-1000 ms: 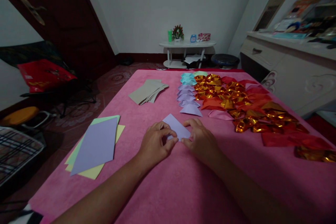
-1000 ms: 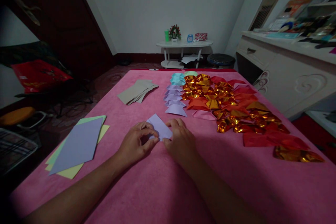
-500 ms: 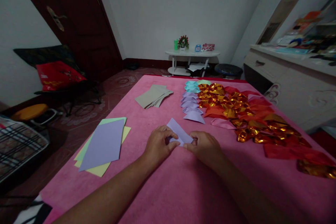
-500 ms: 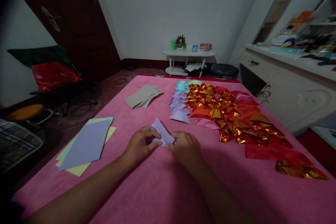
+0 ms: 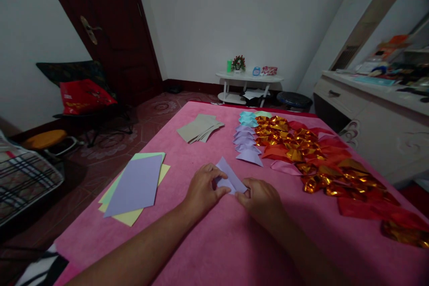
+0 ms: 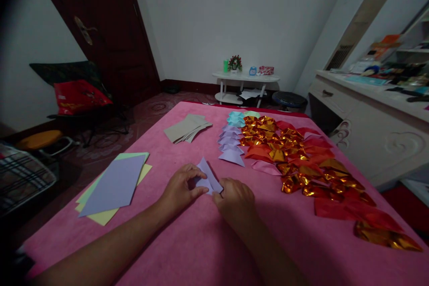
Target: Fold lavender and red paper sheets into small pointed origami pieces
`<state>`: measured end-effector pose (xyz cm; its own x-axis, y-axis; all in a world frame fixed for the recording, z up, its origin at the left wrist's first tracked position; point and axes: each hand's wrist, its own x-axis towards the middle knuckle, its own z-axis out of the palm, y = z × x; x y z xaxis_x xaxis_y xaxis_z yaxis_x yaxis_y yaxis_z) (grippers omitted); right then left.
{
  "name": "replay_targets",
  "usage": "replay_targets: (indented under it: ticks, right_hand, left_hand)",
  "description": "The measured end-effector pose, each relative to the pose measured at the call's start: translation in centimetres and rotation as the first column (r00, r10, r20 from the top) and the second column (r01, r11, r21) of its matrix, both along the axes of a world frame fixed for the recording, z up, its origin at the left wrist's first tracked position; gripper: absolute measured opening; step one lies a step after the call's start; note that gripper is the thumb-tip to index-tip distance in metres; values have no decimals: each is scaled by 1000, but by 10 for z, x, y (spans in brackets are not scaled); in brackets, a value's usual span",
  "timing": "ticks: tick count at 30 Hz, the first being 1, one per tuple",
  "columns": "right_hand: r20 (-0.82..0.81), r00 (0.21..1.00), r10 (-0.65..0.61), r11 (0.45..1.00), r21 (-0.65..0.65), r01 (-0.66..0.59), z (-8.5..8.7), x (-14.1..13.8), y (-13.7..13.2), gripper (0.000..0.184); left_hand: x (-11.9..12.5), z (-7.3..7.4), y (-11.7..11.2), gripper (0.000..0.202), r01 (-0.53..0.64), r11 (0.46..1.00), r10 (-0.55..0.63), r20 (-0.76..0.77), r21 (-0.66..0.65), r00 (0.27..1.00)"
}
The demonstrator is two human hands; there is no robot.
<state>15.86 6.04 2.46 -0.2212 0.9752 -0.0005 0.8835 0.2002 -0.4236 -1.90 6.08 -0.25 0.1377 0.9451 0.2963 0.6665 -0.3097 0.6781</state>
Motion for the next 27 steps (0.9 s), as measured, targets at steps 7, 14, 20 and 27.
replay_targets:
  ticks: [7, 14, 20, 27]
  right_hand:
    - [-245, 966, -89, 989, 90, 114, -18, -1, 2, 12]
    - [-621, 774, -124, 984, 24, 177, -26, -9, -2, 22]
    - [-694, 716, -81, 996, -72, 43, -16, -13, -10, 31]
    - [-864, 491, -113, 988, -151, -39, 0, 9, 8, 37]
  left_hand:
    - [1, -1, -1, 50, -206, 978, 202, 207, -1, 957]
    - [10, 9, -5, 31, 140, 965, 56, 693, -223, 718]
    - [11, 8, -3, 40, 200, 934, 112, 776, -295, 621]
    - [-1, 17, 0, 42, 472, 795, -141, 640, -381, 755]
